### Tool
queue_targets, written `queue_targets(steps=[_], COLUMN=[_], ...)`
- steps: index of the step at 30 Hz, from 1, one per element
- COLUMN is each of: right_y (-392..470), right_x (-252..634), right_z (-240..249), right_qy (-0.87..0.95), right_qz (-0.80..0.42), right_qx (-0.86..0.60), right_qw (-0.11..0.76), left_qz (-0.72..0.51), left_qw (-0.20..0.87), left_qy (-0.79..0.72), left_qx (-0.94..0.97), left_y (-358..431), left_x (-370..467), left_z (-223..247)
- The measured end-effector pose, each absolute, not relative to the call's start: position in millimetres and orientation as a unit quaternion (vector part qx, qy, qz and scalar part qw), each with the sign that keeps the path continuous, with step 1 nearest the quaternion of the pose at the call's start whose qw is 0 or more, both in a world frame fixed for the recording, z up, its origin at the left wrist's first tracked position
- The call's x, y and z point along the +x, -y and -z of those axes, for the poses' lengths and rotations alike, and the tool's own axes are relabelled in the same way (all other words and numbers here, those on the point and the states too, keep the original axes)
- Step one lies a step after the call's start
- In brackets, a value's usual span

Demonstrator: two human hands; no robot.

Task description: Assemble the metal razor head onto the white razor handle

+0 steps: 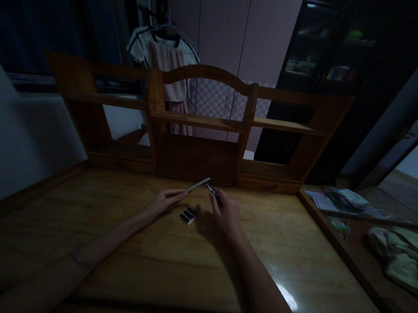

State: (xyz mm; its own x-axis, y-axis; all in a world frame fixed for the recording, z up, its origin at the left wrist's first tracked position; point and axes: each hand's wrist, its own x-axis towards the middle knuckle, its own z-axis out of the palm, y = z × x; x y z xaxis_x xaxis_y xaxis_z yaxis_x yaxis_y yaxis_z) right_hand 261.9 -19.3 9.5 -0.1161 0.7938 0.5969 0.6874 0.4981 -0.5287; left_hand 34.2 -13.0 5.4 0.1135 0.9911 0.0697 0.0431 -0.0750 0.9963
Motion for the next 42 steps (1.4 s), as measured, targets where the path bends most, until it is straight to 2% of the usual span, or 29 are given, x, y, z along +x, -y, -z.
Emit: queue_targets(steps=[23,30,42], right_y=[21.4,21.8,22.8], right_x=[261.5,261.2,261.6], right_z=[-13.5,-13.1,-14.2], right_qy=[0.743,0.741,0.745], right_qz=[-0.057,-0.068,-0.062], right_qx=[-0.499,-0.493,-0.494], right_qw=[0.443,0.451,0.444], left_qz=[-0.473,-0.509,-0.530], left_qw=[0.525,0.477,0.434], left_qy=[-0.461,-0.495,-0.459], left_qx=[0.537,0.517,0.566], left_y=[10.3,7.5,4.3], left_x=[30.2,29.1,31.9], left_z=[-6.8,-7.9,0.1])
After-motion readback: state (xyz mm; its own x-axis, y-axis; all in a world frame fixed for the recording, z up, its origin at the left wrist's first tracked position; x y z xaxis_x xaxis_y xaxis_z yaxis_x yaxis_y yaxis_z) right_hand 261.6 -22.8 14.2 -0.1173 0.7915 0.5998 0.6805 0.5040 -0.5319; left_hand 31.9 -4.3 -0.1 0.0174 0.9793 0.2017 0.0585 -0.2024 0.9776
